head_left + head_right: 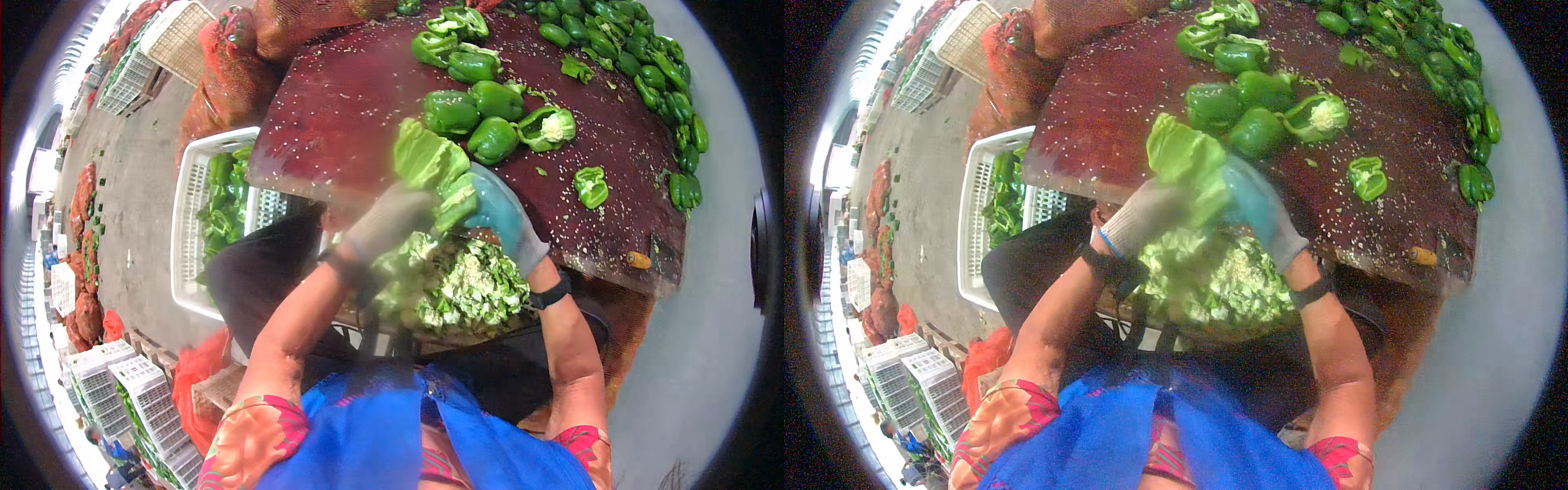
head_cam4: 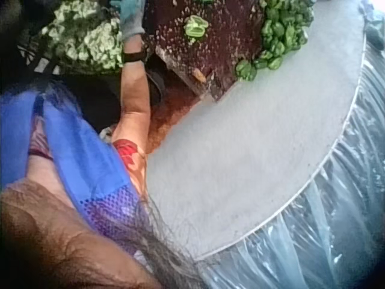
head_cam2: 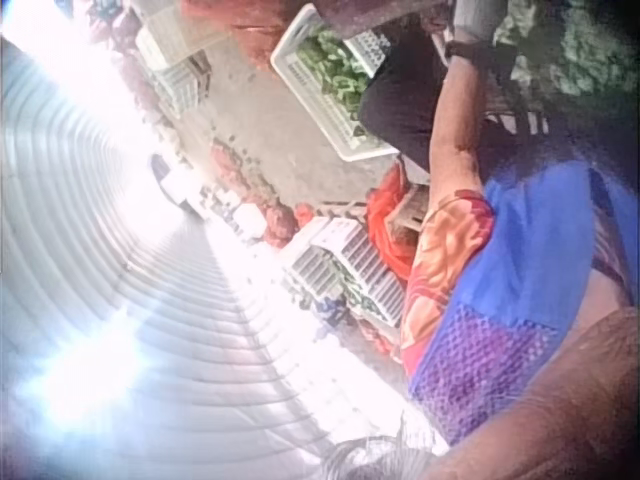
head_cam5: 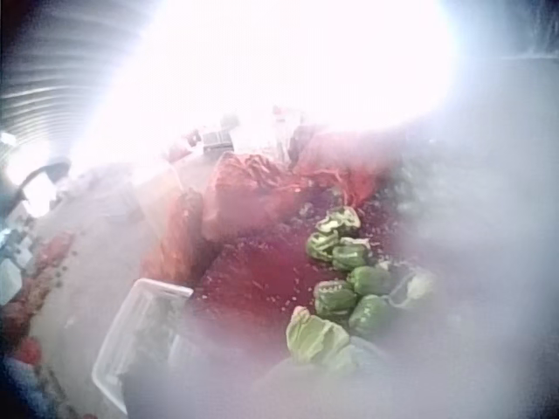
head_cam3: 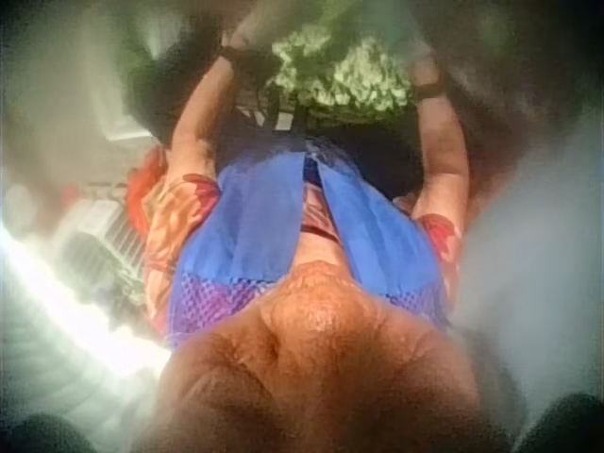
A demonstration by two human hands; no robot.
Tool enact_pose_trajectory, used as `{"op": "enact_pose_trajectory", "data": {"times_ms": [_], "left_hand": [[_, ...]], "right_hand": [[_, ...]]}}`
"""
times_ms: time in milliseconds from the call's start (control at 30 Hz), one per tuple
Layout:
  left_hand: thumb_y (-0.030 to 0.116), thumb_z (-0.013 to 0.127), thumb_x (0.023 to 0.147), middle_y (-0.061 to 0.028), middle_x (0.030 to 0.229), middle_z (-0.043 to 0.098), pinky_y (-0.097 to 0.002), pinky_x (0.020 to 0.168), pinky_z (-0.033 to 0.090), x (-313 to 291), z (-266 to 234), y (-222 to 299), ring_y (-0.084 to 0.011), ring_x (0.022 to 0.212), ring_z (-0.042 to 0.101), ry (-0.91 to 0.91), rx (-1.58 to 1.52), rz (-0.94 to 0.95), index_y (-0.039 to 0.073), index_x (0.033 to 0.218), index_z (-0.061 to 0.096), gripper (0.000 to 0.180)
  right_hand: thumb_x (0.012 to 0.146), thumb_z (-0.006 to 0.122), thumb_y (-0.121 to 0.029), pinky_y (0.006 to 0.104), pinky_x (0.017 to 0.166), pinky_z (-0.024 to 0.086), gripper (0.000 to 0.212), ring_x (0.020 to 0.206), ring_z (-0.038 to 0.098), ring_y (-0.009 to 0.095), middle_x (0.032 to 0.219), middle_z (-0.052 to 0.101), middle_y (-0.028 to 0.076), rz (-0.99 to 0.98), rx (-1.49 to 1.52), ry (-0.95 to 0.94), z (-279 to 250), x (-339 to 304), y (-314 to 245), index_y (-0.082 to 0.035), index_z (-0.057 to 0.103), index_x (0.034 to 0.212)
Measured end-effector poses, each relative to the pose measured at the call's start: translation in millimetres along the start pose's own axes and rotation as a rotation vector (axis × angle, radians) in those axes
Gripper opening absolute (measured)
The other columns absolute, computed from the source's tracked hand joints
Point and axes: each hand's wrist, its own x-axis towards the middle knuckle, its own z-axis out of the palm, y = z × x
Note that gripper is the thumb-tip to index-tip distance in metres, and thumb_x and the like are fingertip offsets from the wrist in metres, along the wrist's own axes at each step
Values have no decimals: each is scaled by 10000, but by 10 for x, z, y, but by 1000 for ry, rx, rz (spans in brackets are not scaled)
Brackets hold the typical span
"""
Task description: Removing the cores and seeds from green bell peppers by hand in an industrial setting.
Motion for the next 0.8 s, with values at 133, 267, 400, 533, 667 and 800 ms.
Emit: {"op": "enact_pose_trajectory", "data": {"times_ms": [133,267,400,533,667,800], "left_hand": [[17,657,868,-83,875,673,-342,705,558,-7,22,252,-207,839,695,24,-264,-198,43,927,693,73],[36,640,903,-92,891,675,-340,708,557,-223,57,-133,-198,844,692,139,-330,-92,47,970,696,89],[35,589,934,-71,913,705,-318,749,549,-657,-684,-162,-162,841,653,480,-1096,-552,15,1113,670,197],[146,567,1004,-109,1104,698,-302,823,535,-1455,-1539,-207,-182,974,663,712,159,-336,15,1079,657,176],[234,545,1030,-98,1201,664,-275,818,538,-1439,-1639,-592,-162,1001,659,446,488,-172,25,1174,648,273],[212,582,1005,-111,1227,644,-331,902,551,-681,-1071,-227,-214,1024,654,519,-1058,-318,-12,1293,552,367]], "right_hand": [[1037,509,-181,304,1119,377,433,1273,521,161,1390,577,98,-157,39,-29,-130,82,186,42,524,1408],[1030,514,-237,325,1081,425,478,1238,555,169,1375,595,106,-168,-64,-97,-2,15,8,39,517,1420],[1033,500,-305,349,945,525,499,1158,637,211,1341,625,140,-223,136,-198,-144,-202,-145,-8,527,1433],[1040,494,-347,345,913,540,507,1056,688,224,1232,689,150,-226,-12,138,-234,-293,-343,-23,528,1428],[1047,461,-360,344,892,546,507,1036,698,222,1239,689,151,-233,119,273,-418,-343,-431,-25,533,1420],[1048,450,-377,353,883,550,504,1032,703,238,1221,698,141,-238,196,305,-475,-256,-379,-31,546,1403]]}}
